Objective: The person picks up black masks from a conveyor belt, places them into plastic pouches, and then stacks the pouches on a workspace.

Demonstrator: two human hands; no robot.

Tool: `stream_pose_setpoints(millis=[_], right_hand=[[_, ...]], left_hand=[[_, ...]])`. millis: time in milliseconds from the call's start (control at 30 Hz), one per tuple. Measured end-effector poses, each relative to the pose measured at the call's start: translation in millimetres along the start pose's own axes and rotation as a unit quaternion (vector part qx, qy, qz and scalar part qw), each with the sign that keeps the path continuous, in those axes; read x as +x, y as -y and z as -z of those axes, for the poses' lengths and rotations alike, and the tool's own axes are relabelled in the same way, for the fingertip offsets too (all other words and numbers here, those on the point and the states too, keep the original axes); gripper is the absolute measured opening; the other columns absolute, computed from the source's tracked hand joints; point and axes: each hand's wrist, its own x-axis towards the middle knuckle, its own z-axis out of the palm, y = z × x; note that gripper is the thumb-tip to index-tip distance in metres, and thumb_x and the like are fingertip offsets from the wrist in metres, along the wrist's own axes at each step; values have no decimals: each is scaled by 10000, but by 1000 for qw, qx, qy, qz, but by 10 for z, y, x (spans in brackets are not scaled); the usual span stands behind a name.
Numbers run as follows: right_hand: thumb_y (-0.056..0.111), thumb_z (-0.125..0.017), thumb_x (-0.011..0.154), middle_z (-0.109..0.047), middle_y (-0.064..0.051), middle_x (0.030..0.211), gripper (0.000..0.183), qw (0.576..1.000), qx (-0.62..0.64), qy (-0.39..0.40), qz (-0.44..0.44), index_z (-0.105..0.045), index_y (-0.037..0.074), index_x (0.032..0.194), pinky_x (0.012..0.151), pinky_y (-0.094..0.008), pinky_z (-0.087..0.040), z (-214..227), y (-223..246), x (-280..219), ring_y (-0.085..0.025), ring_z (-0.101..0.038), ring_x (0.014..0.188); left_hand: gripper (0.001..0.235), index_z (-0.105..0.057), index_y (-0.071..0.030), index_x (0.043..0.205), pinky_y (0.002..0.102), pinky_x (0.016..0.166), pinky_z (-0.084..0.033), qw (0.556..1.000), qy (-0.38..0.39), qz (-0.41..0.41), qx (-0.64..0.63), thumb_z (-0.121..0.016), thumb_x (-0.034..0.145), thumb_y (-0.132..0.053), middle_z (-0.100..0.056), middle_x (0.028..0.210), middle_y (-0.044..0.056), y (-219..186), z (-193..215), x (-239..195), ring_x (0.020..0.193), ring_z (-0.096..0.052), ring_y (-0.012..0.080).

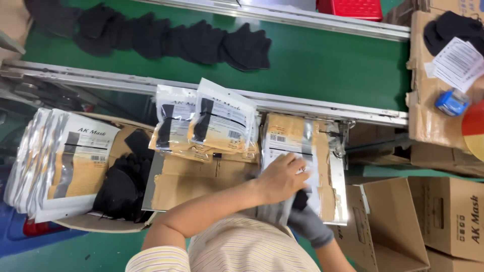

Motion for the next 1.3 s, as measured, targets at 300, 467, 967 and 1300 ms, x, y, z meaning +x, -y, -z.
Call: stream_pose_setpoints(millis=[300,467,967,1300], right_hand=[[-1,-753,741,-547,-171,1313,681,921,-360,-9,146,-497,1,1373,1065,-358,-401,192,-1049,557,-264,-494,1251],[22,-824,748,-705,-160,1083,457,979,-173,-83,68,-666,22,1177,888,-354,-533,-131,2201,860,-274,-673,988],[155,-745,927,-682,-110,865,153,905,-348,23,244,-682,39,849,783,-420,-540,-593,1946,1678,-311,-665,861],[377,-824,780,-274,-149,1689,890,756,-545,125,339,-449,175,1562,1241,-614,-201,-940,1537,2509,-455,-212,1558]], left_hand=[[66,-699,-103,904,398,826,-552,999,23,13,-44,-691,839,-89,-608,914,75,236,-230,-376,950,-624,287],[99,-726,-47,988,376,677,-505,992,-42,95,-77,-755,900,-80,-558,830,94,163,577,-166,807,-596,259],[112,-669,-99,996,442,771,-542,932,-240,250,108,-661,918,-18,-649,908,118,1423,1736,-741,895,-676,334],[751,-460,-341,1545,845,1103,-18,876,10,425,226,-450,921,-759,-254,1668,192,2091,1214,-1336,1544,-145,474]])
